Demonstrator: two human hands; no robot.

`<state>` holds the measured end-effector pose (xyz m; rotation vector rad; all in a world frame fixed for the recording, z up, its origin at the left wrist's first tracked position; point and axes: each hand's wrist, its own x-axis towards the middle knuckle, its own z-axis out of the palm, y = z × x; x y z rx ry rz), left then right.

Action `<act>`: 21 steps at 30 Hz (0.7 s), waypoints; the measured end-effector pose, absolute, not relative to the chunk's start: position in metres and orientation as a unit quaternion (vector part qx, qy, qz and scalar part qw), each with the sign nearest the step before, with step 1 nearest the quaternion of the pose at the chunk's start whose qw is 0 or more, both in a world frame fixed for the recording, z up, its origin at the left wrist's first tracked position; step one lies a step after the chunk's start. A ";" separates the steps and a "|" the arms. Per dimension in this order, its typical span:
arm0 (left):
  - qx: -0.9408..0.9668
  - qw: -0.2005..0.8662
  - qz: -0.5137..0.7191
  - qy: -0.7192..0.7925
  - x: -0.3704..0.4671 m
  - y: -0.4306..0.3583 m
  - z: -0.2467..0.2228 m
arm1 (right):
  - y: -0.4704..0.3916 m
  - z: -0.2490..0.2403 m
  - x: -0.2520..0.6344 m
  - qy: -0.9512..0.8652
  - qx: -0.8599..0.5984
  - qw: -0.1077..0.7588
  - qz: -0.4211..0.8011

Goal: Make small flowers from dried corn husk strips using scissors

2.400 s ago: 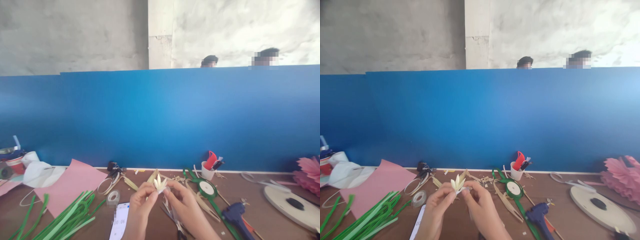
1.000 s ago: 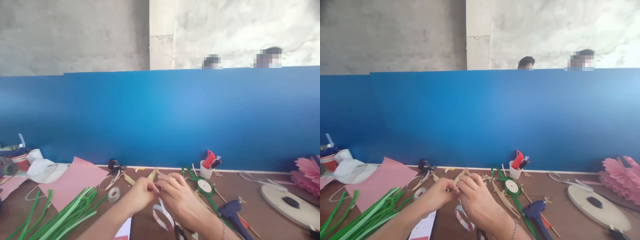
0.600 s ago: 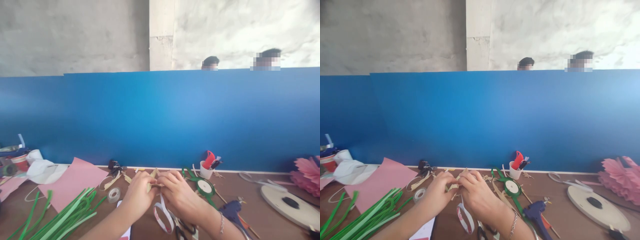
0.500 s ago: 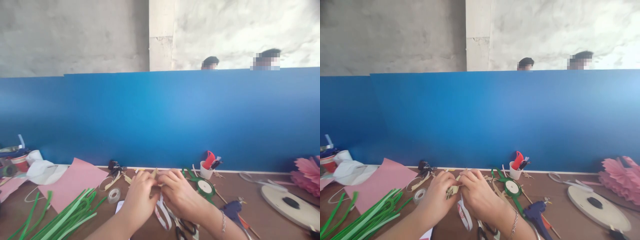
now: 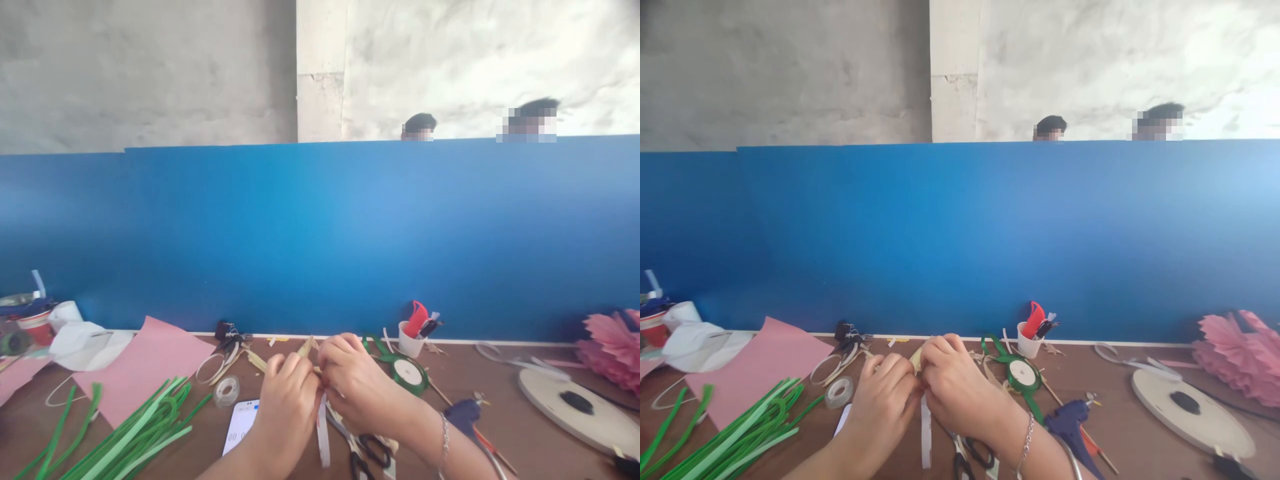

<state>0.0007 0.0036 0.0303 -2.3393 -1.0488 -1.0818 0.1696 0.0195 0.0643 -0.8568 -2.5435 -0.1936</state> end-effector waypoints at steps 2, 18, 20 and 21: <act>-0.827 0.211 -0.376 -0.361 0.002 0.003 0.030 | 0.019 0.064 0.170 -0.920 -0.318 0.218 -0.066; -0.756 0.150 -0.521 -0.366 -0.010 0.014 0.035 | 0.011 0.072 0.201 -0.765 -0.434 0.475 -0.002; -0.731 0.139 -0.558 -0.368 -0.010 0.014 0.034 | 0.010 0.060 0.202 -0.737 -0.452 0.501 0.039; -0.721 0.135 -0.573 -0.366 -0.009 0.014 0.033 | 0.008 0.055 0.200 -0.728 -0.456 0.508 0.060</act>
